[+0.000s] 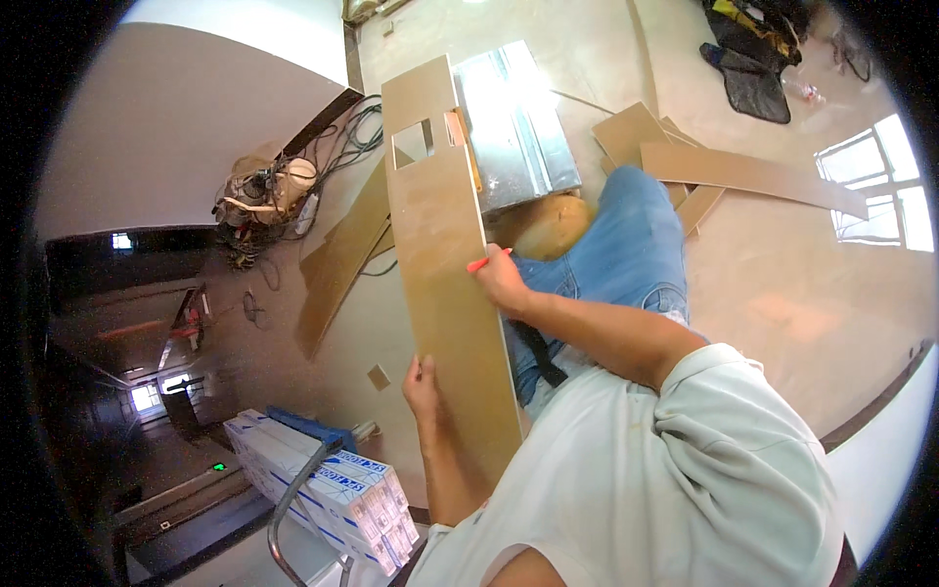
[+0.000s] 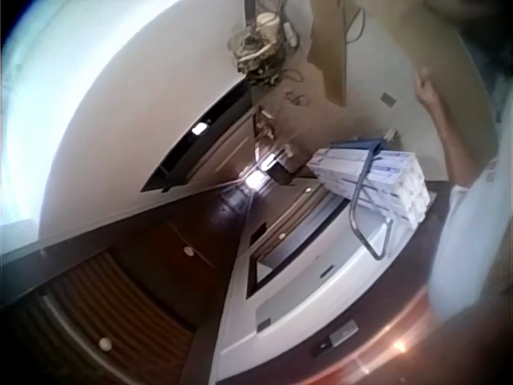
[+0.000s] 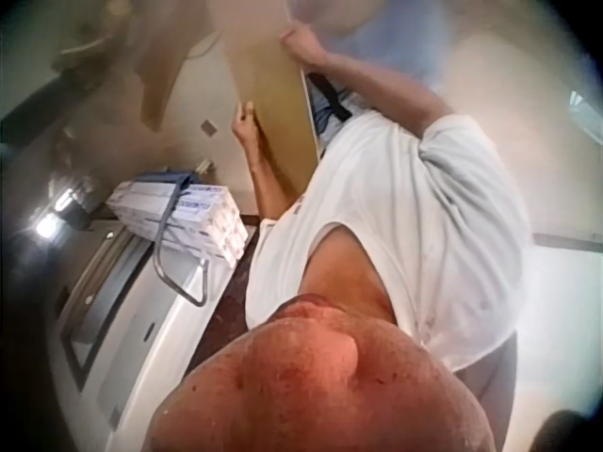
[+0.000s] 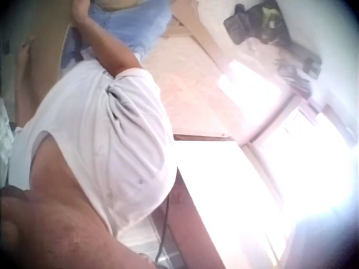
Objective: The person measures and marks a wood flooring plank using a square and a pencil to fit it around an outlet box, then carries the plank to a table saw to make the cuts.
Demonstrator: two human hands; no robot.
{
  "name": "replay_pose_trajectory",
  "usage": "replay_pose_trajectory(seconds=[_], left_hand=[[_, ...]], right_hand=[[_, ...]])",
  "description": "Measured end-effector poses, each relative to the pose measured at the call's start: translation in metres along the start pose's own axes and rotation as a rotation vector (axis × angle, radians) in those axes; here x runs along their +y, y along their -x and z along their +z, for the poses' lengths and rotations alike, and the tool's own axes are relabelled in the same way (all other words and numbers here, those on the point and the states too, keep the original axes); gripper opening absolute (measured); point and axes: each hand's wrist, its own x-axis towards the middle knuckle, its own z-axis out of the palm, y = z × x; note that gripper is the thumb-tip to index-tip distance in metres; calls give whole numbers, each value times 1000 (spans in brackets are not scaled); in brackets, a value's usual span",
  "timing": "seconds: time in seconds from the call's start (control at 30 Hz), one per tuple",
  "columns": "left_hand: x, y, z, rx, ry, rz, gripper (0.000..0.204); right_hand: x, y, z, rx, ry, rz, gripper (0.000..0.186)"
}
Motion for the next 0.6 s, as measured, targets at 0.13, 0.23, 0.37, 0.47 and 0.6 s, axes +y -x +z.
replay_pose_trajectory(seconds=[0.13,0.23,0.37,0.47,0.6], left_hand=[[15,18,6,-5,179,21,33],[25,41,-10,60,166,6,27],[40,72,-17,105,198,10,25],[25,81,-24,118,217,8,25],[21,92,-30,66,189,37,31]], right_hand=[[9,3,-9,-63,-69,-28,30],[-33,7,-24,-112,-124,-28,41],[-115,-35,-53,-61,-482,48,45],[-161,-78,-71,-184,-599,-122,65],[-202,-71,-76,-324,-561,-133,49]])
